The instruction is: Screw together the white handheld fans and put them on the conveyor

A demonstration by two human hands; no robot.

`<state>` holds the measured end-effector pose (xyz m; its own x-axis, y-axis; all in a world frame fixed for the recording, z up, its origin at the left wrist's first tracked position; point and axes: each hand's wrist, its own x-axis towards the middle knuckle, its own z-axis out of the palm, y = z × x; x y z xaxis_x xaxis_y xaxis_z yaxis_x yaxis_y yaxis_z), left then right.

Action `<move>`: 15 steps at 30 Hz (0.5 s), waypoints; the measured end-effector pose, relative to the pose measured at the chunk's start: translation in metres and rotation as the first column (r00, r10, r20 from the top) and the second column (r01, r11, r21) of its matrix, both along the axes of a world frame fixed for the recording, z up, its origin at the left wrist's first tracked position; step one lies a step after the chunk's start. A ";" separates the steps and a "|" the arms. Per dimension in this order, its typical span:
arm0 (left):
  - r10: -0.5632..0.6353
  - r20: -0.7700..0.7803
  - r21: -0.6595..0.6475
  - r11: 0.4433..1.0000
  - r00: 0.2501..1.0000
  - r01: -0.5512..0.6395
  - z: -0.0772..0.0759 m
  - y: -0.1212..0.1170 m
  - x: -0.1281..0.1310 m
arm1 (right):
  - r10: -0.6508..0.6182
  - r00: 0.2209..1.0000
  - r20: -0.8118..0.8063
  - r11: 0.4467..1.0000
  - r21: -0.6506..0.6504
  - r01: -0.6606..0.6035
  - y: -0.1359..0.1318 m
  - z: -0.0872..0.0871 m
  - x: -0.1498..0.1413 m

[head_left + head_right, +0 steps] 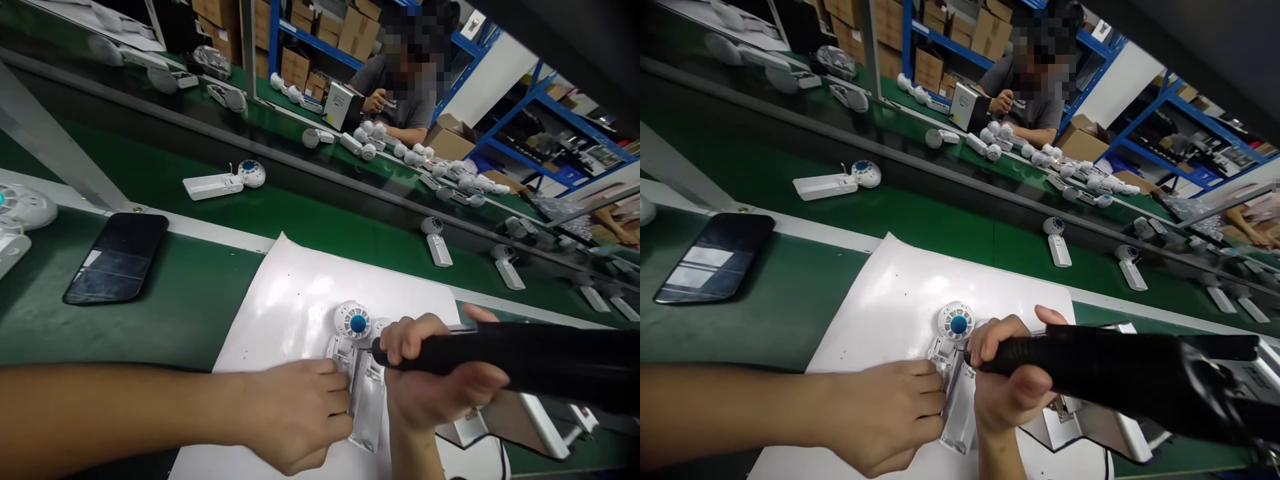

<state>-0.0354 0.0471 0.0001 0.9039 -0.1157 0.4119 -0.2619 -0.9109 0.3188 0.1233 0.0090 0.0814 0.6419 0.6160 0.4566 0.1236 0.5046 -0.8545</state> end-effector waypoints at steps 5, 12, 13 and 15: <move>0.006 0.007 0.000 1.000 1.000 -0.006 -0.002 -0.001 0.000 | 0.034 0.998 -0.044 0.999 -0.040 -0.036 0.011 -0.014 0.003; 0.010 0.001 -0.007 1.000 1.000 -0.010 0.004 0.000 0.000 | 0.082 0.994 -0.066 0.996 -0.034 -0.084 0.013 -0.032 -0.001; 0.016 0.006 0.005 1.000 1.000 -0.016 0.005 -0.001 0.000 | 0.086 0.994 -0.067 0.996 -0.025 -0.088 0.014 -0.034 -0.001; 0.053 0.021 0.043 0.998 0.998 -0.054 0.006 -0.003 -0.001 | 0.097 0.993 -0.065 0.995 -0.006 -0.097 0.015 -0.036 -0.002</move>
